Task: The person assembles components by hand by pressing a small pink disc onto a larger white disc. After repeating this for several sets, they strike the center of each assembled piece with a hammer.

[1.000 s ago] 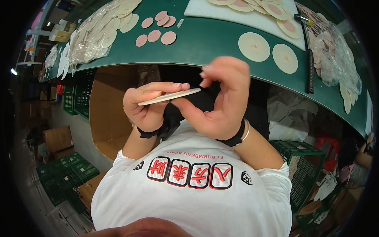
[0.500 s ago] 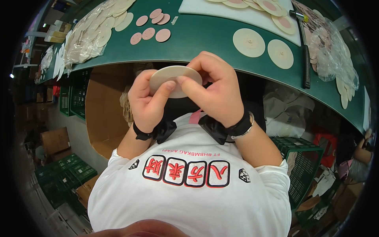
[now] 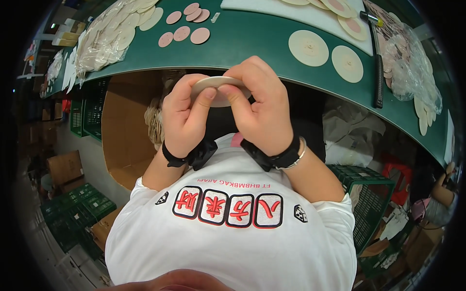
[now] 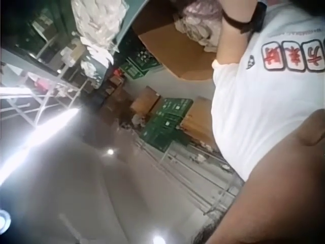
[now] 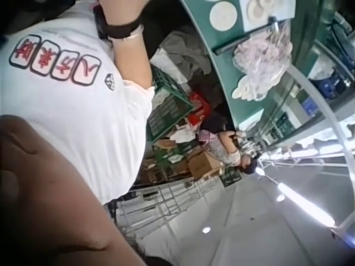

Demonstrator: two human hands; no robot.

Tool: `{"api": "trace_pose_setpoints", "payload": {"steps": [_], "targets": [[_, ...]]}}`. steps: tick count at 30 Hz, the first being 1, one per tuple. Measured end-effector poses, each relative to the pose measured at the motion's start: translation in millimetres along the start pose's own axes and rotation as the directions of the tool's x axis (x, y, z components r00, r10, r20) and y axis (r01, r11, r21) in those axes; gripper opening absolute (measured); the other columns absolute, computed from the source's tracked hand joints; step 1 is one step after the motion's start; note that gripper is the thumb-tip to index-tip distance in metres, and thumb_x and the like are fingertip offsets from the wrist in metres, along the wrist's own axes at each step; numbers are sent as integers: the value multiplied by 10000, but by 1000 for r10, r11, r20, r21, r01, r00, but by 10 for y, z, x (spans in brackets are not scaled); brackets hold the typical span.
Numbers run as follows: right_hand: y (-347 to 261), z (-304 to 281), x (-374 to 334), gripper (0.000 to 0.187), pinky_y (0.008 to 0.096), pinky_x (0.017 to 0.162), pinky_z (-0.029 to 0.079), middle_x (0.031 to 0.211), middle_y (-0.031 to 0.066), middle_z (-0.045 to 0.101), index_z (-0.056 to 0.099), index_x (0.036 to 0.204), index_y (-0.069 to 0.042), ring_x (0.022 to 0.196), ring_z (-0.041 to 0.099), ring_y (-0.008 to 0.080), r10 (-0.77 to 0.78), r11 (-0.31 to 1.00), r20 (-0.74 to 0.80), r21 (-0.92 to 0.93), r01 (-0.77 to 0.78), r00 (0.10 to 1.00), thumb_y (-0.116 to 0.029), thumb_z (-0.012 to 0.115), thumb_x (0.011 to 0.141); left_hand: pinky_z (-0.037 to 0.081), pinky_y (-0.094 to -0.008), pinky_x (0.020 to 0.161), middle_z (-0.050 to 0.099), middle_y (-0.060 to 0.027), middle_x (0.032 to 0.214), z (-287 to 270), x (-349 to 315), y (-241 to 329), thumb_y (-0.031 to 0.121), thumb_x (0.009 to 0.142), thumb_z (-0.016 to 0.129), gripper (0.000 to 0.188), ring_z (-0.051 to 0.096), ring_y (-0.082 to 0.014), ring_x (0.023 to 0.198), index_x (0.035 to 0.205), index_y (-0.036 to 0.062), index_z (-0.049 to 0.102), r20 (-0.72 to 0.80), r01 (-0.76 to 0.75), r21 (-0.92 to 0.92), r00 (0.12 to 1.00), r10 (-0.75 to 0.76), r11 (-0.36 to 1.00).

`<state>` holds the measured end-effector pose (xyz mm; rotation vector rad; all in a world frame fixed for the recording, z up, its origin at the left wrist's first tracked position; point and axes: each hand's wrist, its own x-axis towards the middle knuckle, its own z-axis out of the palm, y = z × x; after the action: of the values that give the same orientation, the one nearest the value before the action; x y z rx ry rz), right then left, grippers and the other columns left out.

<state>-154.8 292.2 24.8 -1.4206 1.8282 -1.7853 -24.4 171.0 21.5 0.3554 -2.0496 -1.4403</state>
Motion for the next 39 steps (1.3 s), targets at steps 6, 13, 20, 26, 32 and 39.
{"api": "trace_pose_setpoints", "payload": {"steps": [6,13,20,26,32,39], "targets": [[102,147,-81,122,261,652,434,886,63,563,635,993,13,743,542,148,-15,994,-154,-114,-2,988,21,692,885,537,-303,701,700,-132,878,86,64,-5,27,939,630,111,697,-238,761,1044,-5,643,-58,-72,207,995,86,976],[179,15,-43,94,233,645,434,857,36,548,635,969,10,739,531,106,217,971,39,90,-220,975,-6,698,901,539,-320,688,697,-138,857,22,30,-56,22,929,630,109,699,-258,746,1035,-5,633,-17,-17,146,1000,20,989],[140,116,-6,94,215,657,445,858,12,546,630,961,13,740,525,83,155,981,-30,-111,-157,987,-21,705,916,540,-321,693,696,-140,847,52,77,-145,27,936,628,122,701,-248,752,1053,-7,623,-44,-11,170,999,19,985],[171,-17,68,94,237,638,451,870,45,604,682,962,18,760,567,103,211,977,49,18,-212,976,-29,729,895,533,-296,797,714,-124,1023,-85,97,-215,38,971,618,197,692,-188,925,1165,-1,626,107,81,-2,991,-80,997],[233,-209,302,102,273,645,483,890,76,654,729,956,-14,758,621,165,-113,915,-98,-397,65,989,-55,753,865,522,-289,854,698,-99,1137,-366,202,-273,59,981,634,266,657,-162,1041,1241,9,626,-68,84,-170,993,-97,982],[410,-287,600,169,372,729,535,995,57,689,748,973,-86,913,656,261,-177,509,-18,-857,76,984,-73,760,806,531,-306,856,703,-132,1153,-1406,816,-618,140,951,703,324,670,-205,1068,1235,0,633,-58,155,265,988,-145,952]]}}
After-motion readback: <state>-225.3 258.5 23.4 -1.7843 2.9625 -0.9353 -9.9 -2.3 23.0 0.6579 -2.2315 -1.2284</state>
